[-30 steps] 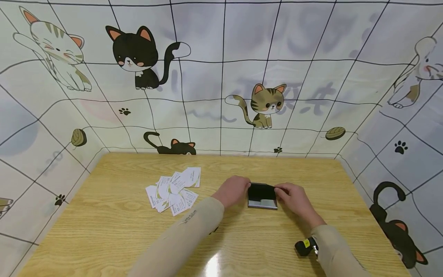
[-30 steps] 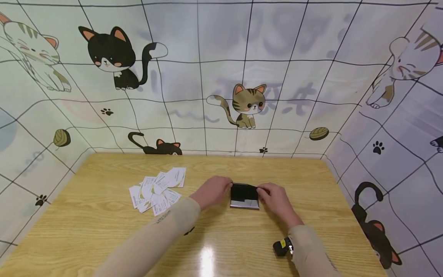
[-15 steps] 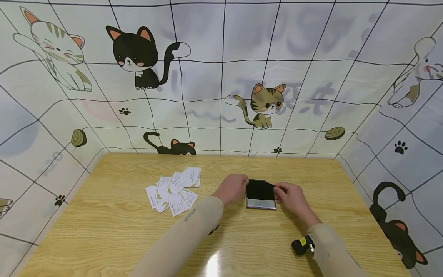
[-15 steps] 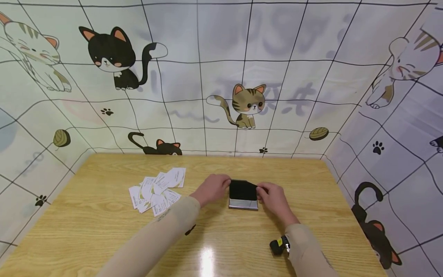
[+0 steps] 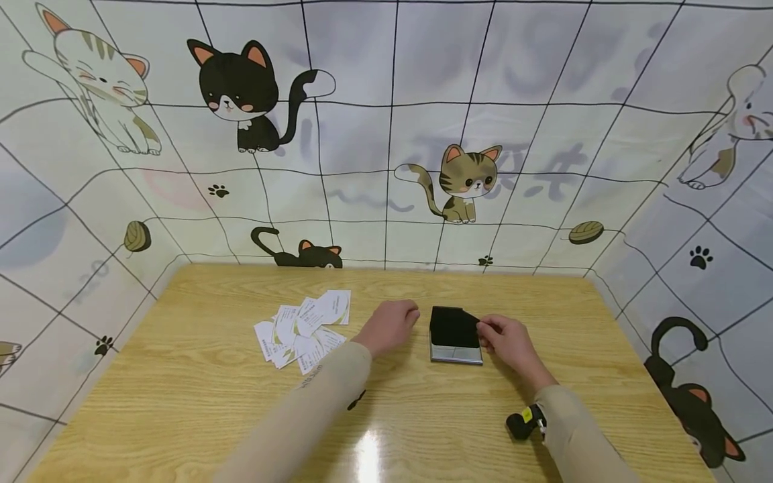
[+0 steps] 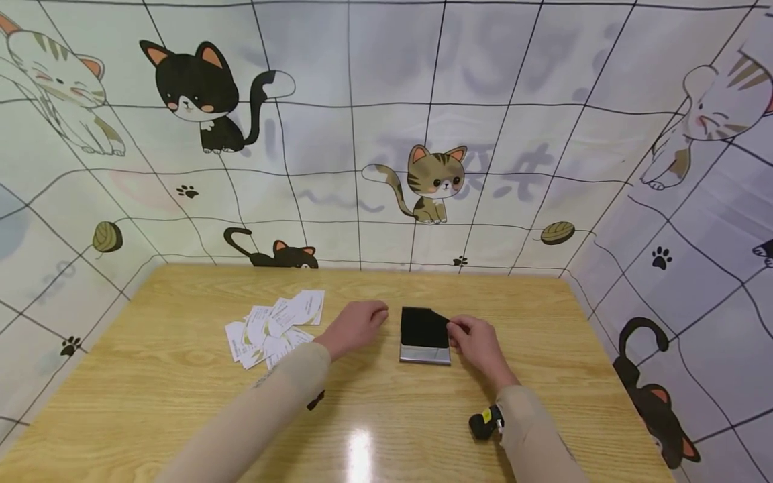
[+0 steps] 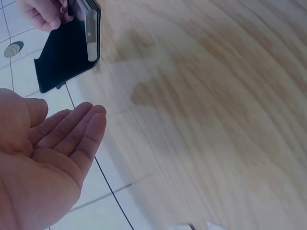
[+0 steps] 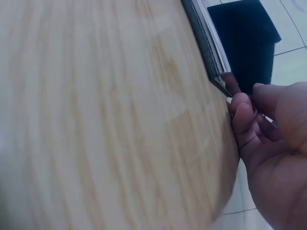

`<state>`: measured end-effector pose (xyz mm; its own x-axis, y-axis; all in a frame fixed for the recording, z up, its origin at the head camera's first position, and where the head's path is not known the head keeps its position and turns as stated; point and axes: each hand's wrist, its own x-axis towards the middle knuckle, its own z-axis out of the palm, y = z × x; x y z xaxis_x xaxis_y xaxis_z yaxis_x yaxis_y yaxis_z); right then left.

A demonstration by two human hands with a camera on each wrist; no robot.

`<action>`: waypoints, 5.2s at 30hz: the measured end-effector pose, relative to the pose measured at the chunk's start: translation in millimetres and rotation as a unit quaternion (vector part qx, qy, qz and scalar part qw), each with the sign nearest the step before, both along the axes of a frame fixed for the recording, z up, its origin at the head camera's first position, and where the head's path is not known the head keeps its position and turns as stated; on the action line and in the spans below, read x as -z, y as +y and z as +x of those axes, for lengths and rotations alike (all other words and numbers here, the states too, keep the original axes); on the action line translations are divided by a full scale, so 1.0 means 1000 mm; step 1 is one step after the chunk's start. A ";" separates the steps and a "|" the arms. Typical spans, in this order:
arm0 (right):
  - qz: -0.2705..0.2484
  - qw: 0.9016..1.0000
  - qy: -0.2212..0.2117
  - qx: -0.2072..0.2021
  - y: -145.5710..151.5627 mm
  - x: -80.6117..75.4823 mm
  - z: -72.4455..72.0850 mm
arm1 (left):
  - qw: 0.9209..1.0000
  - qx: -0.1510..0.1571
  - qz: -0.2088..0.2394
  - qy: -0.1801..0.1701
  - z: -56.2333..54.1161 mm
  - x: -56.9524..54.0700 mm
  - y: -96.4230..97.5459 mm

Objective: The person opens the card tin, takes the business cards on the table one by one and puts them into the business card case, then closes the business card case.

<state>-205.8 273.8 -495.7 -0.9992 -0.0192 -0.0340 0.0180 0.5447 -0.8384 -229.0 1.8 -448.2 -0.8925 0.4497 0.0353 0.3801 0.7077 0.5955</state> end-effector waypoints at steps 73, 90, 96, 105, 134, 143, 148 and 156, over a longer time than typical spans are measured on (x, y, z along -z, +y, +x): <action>-0.044 0.998 -0.039 0.003 0.002 0.004 0.000 | 0.965 -0.212 -0.151 -0.004 -0.006 0.022 -0.129; -0.072 0.996 -0.055 0.007 0.004 0.003 -0.001 | 0.961 -0.234 -0.136 -0.061 -0.015 0.019 -0.126; -0.078 0.995 -0.058 0.013 0.003 0.002 -0.002 | 0.961 -0.227 -0.150 -0.052 -0.017 0.018 -0.126; -0.090 0.994 -0.061 0.018 0.002 0.002 -0.003 | 0.961 -0.208 -0.170 -0.059 -0.019 0.011 -0.125; -0.096 0.993 -0.060 0.014 0.003 0.002 -0.002 | 0.972 -0.203 -0.082 -0.084 -0.023 0.013 -0.127; -0.091 0.994 -0.054 0.013 0.003 0.000 0.000 | 0.982 -0.183 -0.004 -0.044 -0.026 0.008 -0.124; -0.089 0.994 -0.053 0.014 0.003 -0.001 0.000 | 0.987 -0.156 0.037 -0.026 -0.022 -0.001 -0.116; -0.097 0.994 -0.054 0.018 0.003 0.002 -0.002 | 0.991 -0.101 0.091 -0.012 -0.011 -0.010 -0.094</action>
<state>-207.3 276.9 -497.3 -0.9901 -0.0012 -0.1403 0.1299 0.3702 -0.9198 -240.4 -91.8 -438.3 -0.9652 0.2500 0.0773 0.2262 0.6486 0.7267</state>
